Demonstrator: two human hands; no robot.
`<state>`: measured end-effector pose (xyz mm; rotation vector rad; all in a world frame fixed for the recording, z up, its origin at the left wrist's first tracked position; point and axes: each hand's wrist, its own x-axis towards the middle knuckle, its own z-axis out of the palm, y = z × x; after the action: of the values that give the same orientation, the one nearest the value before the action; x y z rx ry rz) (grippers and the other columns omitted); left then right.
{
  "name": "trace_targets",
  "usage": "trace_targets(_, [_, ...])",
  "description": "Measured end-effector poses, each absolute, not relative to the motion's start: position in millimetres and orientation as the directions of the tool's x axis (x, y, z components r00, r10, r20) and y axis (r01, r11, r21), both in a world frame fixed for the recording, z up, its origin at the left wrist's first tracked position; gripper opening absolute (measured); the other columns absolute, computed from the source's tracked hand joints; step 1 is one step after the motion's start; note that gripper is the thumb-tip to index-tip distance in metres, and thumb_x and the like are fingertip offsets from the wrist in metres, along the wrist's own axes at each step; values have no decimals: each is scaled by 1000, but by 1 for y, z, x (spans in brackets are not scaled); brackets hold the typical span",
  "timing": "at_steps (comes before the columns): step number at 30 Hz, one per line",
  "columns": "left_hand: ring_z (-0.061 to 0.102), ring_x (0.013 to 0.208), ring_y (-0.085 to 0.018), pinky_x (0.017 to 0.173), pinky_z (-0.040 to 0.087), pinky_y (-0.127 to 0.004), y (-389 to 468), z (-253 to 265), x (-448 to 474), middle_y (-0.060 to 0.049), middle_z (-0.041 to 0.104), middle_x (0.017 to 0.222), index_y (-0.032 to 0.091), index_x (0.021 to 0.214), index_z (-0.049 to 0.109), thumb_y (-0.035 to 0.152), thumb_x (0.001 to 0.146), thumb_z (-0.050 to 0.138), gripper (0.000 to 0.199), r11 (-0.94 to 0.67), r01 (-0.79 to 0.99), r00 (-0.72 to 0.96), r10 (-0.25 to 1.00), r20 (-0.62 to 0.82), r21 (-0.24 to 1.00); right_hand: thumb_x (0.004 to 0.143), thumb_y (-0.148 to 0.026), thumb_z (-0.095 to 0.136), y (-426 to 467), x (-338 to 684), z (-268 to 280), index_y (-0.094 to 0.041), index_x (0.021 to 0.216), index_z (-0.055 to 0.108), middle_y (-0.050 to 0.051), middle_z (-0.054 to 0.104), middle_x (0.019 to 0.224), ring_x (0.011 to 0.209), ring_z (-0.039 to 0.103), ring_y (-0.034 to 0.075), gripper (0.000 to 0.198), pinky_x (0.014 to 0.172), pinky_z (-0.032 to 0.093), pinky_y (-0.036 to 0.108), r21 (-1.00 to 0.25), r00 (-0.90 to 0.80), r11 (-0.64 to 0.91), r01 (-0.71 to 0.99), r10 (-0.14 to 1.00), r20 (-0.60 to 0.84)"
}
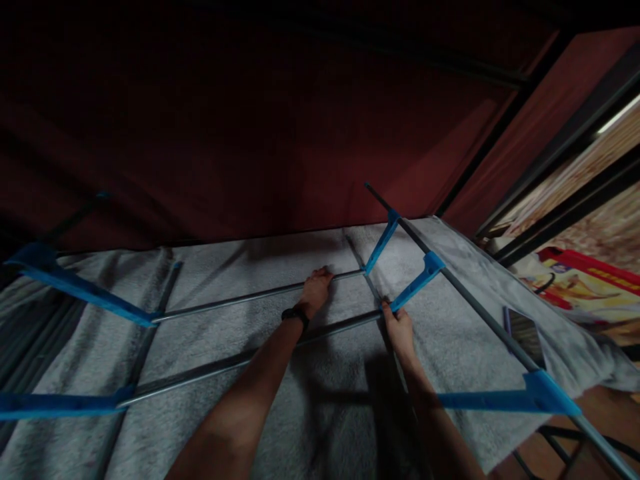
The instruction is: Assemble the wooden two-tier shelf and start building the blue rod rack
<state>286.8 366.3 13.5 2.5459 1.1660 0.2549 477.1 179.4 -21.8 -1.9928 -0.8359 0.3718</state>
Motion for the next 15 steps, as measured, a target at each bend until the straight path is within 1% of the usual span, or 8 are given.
trace_targets(4, [56,124,-25,108,45,-38,366,20,288,-14,66,127,17,128,69,6,93,38,48,-598,722,636,771,6,347,89,-64,50,180,478,-25,-13,111,75,18,76,109,110,69,33,61,98,49,40,-864,727,-312,396,681,87])
trace_targets(7, [57,123,-24,110,44,-38,366,20,289,-13,67,126,19,129,68,5,92,38,50,-603,722,644,765,-11,340,88,-65,51,180,479,-26,-12,112,75,19,76,110,110,69,33,64,98,48,41,-873,725,-295,388,682,91])
trace_targets(11, [57,122,-24,107,47,-38,368,17,288,-12,66,129,20,132,67,4,91,38,53,-589,735,632,774,-25,337,87,-68,51,180,479,-25,-12,109,76,19,77,106,108,69,34,65,96,49,42,-861,735,-321,394,673,86])
trace_targets(15, [60,118,-22,107,48,-36,369,14,287,-11,65,132,20,132,67,2,90,39,53,-603,723,645,764,-15,338,88,-67,50,179,478,-25,-12,110,76,18,77,104,105,69,33,64,94,49,40,-871,718,-301,388,691,81])
